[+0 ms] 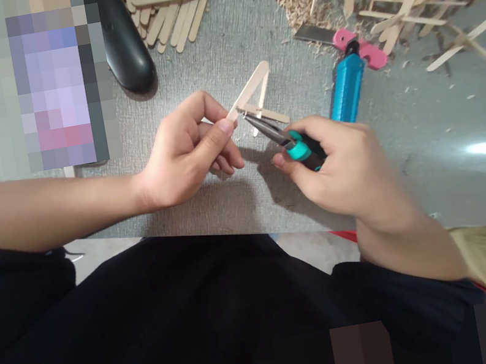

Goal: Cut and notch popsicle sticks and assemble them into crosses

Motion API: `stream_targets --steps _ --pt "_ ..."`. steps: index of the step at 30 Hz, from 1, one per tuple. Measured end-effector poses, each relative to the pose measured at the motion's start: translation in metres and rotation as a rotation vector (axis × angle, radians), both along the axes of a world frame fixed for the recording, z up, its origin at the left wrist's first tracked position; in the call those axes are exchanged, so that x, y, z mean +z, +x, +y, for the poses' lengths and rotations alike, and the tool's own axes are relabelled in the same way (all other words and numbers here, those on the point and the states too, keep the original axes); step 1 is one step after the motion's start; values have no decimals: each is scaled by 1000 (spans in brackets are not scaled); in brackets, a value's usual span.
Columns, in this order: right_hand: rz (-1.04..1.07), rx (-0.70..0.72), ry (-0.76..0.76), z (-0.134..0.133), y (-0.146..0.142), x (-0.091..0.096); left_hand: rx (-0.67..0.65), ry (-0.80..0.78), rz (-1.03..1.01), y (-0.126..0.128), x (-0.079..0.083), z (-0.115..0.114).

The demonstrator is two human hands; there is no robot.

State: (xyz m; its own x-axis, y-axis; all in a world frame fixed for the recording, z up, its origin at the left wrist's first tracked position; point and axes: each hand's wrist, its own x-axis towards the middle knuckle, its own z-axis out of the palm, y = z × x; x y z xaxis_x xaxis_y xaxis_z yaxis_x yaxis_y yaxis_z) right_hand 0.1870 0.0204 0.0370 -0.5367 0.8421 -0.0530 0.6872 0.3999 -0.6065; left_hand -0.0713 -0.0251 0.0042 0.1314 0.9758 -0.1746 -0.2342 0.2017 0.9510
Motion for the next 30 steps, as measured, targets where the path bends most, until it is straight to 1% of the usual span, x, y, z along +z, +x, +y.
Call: stream_targets --steps 3,7,10,13,18,21,25,30 --pt "-3 0 15 0 0 -3 -23 13 -8 -1 -4 0" --pt "17 7 30 -2 1 -7 -99 136 -88 -1 -18 1" --pt "22 -3 19 -3 1 -8 -119 189 -96 -2 -25 1" --pt "40 -10 10 -4 0 -9 -120 210 -88 -1 -26 0" --pt "59 -1 -7 -4 -2 -10 -100 185 -62 0 -23 -2" --pt "49 -8 -37 -4 -2 -10 -100 211 -82 1 -24 -2" --pt "28 -15 -40 -3 -3 -10 -107 231 -83 0 -25 -1" --pt "41 -13 -55 -4 -4 -12 -139 304 -69 -1 -29 1"
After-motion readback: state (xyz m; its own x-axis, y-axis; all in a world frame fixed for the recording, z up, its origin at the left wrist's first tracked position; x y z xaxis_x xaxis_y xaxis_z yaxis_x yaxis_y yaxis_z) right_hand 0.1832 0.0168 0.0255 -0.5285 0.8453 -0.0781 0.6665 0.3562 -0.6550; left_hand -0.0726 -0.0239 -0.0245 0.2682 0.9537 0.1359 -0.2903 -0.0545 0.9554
